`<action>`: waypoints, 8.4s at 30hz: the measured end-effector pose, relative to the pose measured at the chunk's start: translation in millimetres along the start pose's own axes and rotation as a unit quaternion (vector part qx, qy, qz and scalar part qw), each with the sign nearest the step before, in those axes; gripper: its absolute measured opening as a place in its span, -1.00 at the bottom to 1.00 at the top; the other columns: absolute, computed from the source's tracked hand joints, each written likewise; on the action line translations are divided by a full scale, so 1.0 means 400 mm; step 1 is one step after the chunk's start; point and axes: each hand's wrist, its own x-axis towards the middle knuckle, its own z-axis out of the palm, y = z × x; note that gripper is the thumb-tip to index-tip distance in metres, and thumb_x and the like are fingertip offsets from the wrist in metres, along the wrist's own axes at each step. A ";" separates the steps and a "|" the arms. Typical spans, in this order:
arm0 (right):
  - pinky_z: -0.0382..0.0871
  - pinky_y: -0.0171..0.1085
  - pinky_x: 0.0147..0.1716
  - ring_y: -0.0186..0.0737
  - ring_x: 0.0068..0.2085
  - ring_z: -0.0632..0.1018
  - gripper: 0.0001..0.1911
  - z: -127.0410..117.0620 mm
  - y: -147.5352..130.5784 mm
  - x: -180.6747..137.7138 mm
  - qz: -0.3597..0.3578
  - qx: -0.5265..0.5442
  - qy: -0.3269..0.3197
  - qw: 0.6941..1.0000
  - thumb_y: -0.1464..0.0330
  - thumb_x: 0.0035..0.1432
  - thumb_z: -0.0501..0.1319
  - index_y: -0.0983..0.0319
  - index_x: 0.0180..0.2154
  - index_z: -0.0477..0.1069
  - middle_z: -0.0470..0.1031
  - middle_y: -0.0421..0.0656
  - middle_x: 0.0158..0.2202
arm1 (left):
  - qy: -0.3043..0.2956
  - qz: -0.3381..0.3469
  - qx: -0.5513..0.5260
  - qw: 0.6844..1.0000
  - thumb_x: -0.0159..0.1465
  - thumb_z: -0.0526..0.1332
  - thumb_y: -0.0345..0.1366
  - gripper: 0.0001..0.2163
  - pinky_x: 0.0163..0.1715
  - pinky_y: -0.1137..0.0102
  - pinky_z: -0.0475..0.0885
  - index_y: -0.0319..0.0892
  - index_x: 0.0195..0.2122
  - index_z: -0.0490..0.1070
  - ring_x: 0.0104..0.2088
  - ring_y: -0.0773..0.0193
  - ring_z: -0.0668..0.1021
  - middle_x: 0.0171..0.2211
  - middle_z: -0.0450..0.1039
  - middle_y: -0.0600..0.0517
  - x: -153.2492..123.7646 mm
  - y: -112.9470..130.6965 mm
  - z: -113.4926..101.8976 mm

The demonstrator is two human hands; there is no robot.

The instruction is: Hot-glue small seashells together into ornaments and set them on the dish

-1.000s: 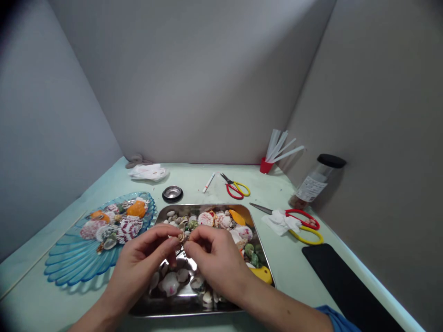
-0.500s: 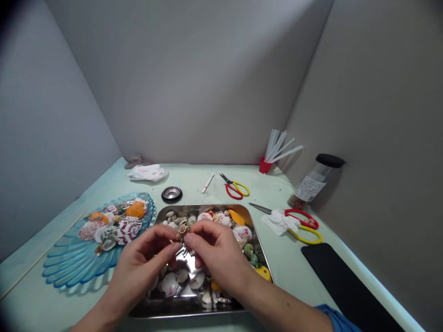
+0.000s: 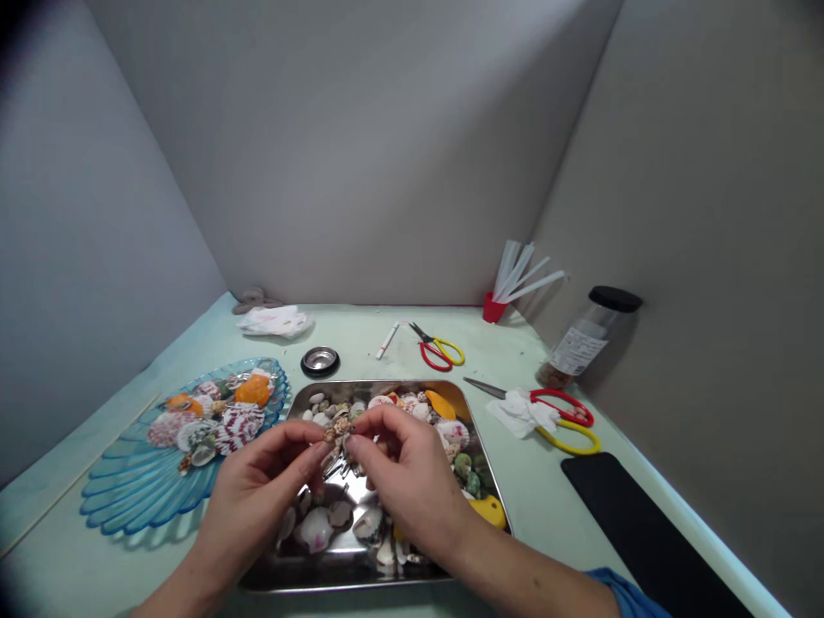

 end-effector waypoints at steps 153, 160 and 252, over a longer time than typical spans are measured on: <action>0.30 -0.32 -0.25 -0.30 -0.26 0.46 -0.81 -0.005 -0.003 -0.010 -0.220 -0.225 0.015 0.949 0.50 0.16 0.16 0.19 -0.18 0.41 0.49 -0.20 -0.26 | -0.055 -0.067 -0.072 0.994 0.12 0.28 -0.28 -0.85 -0.56 0.50 0.41 -0.16 -0.29 0.53 -0.60 0.42 0.46 -0.40 0.53 0.06 0.006 0.009 -0.001; 0.31 -0.33 -0.35 -0.36 -0.41 0.43 -0.76 -0.004 0.004 -0.011 -0.204 -0.212 0.024 0.955 0.48 0.13 0.20 0.19 -0.13 0.38 0.46 -0.22 -0.27 | -0.043 -0.061 -0.056 0.996 0.14 0.26 -0.25 -0.84 -0.53 0.50 0.39 -0.16 -0.26 0.49 -0.60 0.39 0.47 -0.54 0.47 0.11 0.005 0.004 0.000; 0.33 -0.29 -0.29 -0.28 -0.31 0.46 -0.84 -0.010 0.002 -0.015 -0.207 -0.221 0.049 0.952 0.46 0.17 0.15 0.21 -0.19 0.40 0.47 -0.16 -0.25 | -0.040 -0.095 -0.069 0.992 0.14 0.27 -0.26 -0.88 -0.57 0.55 0.31 -0.21 -0.41 0.42 -0.63 0.45 0.42 -0.60 0.39 0.17 0.008 0.017 0.004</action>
